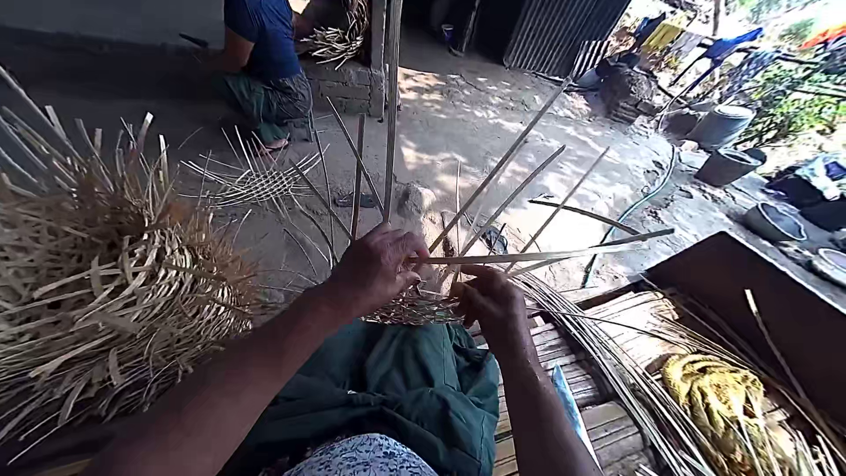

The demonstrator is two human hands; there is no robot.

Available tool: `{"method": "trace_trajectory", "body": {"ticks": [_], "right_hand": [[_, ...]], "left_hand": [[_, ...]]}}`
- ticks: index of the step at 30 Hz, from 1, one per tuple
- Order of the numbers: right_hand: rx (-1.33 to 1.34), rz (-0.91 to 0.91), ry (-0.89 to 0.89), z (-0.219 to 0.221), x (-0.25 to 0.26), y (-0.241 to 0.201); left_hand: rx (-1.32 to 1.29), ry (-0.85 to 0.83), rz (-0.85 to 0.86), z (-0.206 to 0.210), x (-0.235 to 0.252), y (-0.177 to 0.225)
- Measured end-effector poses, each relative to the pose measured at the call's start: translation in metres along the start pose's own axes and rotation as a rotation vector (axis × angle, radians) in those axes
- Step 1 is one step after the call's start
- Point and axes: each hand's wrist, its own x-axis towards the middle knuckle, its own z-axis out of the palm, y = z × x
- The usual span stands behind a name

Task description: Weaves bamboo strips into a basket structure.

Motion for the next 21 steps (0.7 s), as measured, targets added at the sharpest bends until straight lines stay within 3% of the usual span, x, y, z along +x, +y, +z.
{"method": "trace_trajectory", "body": {"ticks": [6, 12, 15, 21], "right_hand": [[0.328, 0.123, -0.173, 0.001, 0.009, -0.008], [0.173, 0.019, -0.171, 0.002, 0.012, -0.008], [0.291, 0.093, -0.218, -0.005, 0.018, -0.008], [0.579, 0.127, -0.564, -0.025, 0.034, 0.015]], "left_hand": [[-0.002, -0.003, -0.015, -0.002, -0.002, 0.005], [-0.027, 0.012, 0.071, 0.006, -0.003, 0.008], [-0.068, 0.017, 0.055, 0.009, -0.001, 0.007], [-0.273, -0.038, 0.003, 0.008, -0.001, -0.001]]}}
